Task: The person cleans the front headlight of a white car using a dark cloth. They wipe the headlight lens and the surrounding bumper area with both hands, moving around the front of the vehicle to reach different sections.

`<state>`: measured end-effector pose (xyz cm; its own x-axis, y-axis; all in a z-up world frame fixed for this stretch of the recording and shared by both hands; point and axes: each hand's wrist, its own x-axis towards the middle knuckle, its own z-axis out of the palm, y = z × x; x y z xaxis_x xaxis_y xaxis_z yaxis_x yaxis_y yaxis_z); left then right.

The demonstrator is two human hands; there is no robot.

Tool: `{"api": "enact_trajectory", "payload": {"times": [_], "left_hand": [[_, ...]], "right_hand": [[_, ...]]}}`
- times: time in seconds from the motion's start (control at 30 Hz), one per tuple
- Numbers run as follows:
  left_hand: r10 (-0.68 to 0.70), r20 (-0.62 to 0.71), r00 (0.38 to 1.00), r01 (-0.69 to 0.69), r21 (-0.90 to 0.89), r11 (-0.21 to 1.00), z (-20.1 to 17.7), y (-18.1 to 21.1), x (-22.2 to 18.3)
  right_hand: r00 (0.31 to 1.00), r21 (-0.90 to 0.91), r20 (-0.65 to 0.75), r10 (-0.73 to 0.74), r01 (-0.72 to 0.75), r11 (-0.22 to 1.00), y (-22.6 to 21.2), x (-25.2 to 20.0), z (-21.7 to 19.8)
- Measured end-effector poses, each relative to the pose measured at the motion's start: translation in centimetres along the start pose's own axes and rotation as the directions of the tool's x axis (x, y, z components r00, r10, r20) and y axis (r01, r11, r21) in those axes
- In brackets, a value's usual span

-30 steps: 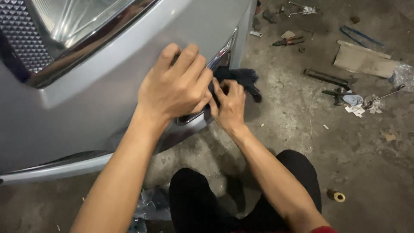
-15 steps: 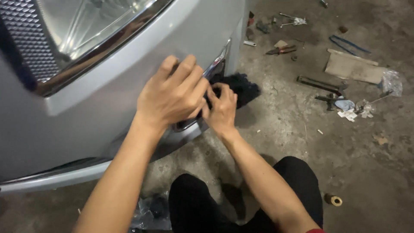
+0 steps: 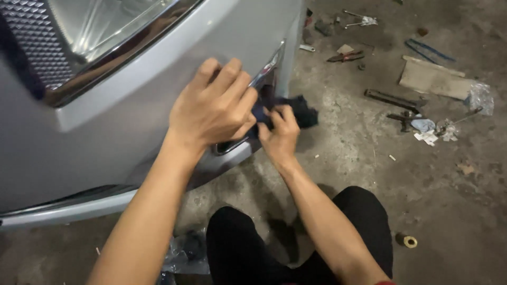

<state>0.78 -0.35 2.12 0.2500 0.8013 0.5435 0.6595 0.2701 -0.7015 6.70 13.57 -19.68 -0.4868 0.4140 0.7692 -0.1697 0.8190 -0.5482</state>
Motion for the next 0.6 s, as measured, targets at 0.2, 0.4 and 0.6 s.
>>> {"api": "enact_trajectory", "payload": {"times": [0.2,0.4,0.6], "left_hand": [[-0.027,-0.006,1.000,0.027,-0.015,1.000,-0.1,0.1,-0.1],[-0.024,-0.044,0.999,0.023,-0.012,1.000,0.2,-0.6,-0.2],[-0.042,-0.054,0.998,0.041,-0.029,0.999,0.3,-0.3,-0.7]], "right_hand": [[0.986,-0.138,0.165,0.009,0.014,0.990,-2.0,-4.1,1.2],[0.976,0.069,0.183,0.118,-0.132,0.989,-5.2,-4.5,4.1],[0.932,0.298,0.112,0.345,-0.363,0.883,-4.7,-5.7,5.6]]}}
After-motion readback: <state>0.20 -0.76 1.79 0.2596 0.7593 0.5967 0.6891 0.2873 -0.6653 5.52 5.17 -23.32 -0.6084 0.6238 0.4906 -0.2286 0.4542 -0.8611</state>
